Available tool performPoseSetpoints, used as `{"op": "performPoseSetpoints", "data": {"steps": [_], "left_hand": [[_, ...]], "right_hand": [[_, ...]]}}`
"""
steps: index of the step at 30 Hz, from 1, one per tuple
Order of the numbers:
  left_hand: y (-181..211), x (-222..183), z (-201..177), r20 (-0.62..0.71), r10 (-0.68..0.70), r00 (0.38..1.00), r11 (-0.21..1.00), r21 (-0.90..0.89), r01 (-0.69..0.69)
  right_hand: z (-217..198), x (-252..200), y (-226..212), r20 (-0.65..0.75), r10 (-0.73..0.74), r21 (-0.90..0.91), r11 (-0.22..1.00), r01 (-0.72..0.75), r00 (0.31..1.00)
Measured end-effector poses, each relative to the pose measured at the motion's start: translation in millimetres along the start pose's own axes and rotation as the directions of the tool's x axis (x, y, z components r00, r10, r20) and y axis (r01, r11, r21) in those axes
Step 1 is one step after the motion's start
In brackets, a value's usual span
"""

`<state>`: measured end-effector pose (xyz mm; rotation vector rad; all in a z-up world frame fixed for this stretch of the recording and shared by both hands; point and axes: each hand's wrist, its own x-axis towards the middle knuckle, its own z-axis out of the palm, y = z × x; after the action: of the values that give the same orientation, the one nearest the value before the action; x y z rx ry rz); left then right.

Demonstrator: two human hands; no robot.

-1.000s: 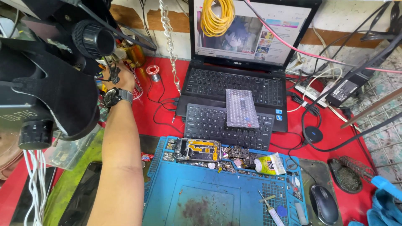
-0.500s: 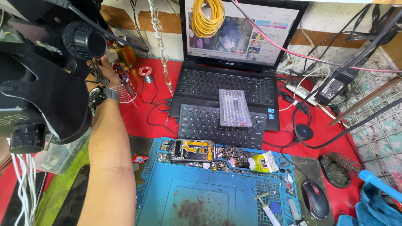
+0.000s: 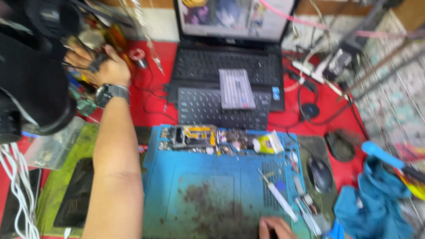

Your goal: Repairing a mobile phone motherboard using precision tools on a repair bench, including handling small components and connectors.

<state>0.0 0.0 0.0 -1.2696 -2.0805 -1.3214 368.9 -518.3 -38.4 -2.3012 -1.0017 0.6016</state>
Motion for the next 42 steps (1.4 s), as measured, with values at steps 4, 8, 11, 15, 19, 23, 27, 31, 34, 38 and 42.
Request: {"op": "performPoseSetpoints", "data": {"steps": [4, 8, 11, 15, 19, 23, 27, 31, 34, 38, 42], "left_hand": [[5, -30, 5, 0.174, 0.094, 0.980, 0.995, 0.018, -0.099], [38, -83, -56, 0.403, 0.027, 0.915, 0.986, -0.161, 0.042], [90, -146, -157, 0.388, 0.378, 0.840, 0.895, -0.385, -0.225], [123, -265, -215, 0.282, 0.893, 0.352, 0.432, -0.756, -0.491], [162, -334, -256, 0.279, 0.928, -0.245, 0.179, -0.914, -0.364], [176, -377, -248, 0.091, 0.980, -0.179, -0.019, -0.847, -0.532], [188, -369, -247, 0.354, 0.917, -0.181, 0.200, -0.804, -0.560], [193, -357, -240, 0.479, 0.838, -0.263, 0.279, -0.789, -0.548], [192, -362, -234, 0.456, 0.862, -0.219, 0.264, -0.775, -0.575], [199, -362, -231, 0.485, 0.841, -0.239, 0.269, -0.759, -0.593], [206, -350, -237, 0.543, 0.780, -0.312, 0.315, -0.770, -0.556]], "right_hand": [[11, 5, 23, -0.358, -0.538, 0.140, 0.777, 0.614, 0.763], [3, 5, 20, -0.310, -0.578, 0.215, 0.731, 0.648, 0.755], [4, 3, 23, -0.299, -0.565, 0.247, 0.732, 0.635, 0.769], [6, 3, 28, -0.276, -0.540, 0.242, 0.761, 0.601, 0.795], [11, 2, 30, -0.344, -0.588, 0.204, 0.714, 0.669, 0.732], [15, -1, 36, -0.437, -0.590, 0.109, 0.714, 0.691, 0.679], [24, 8, 45, -0.613, -0.575, -0.147, 0.756, 0.638, 0.541], [8, 33, 38, -0.490, -0.603, -0.452, 0.793, 0.408, 0.630], [7, 50, 38, -0.273, -0.448, -0.529, 0.809, 0.257, 0.851], [9, 64, 48, -0.268, -0.554, -0.576, 0.748, 0.329, 0.788], [-13, 48, 46, -0.274, -0.553, -0.616, 0.730, 0.298, 0.787]]}}
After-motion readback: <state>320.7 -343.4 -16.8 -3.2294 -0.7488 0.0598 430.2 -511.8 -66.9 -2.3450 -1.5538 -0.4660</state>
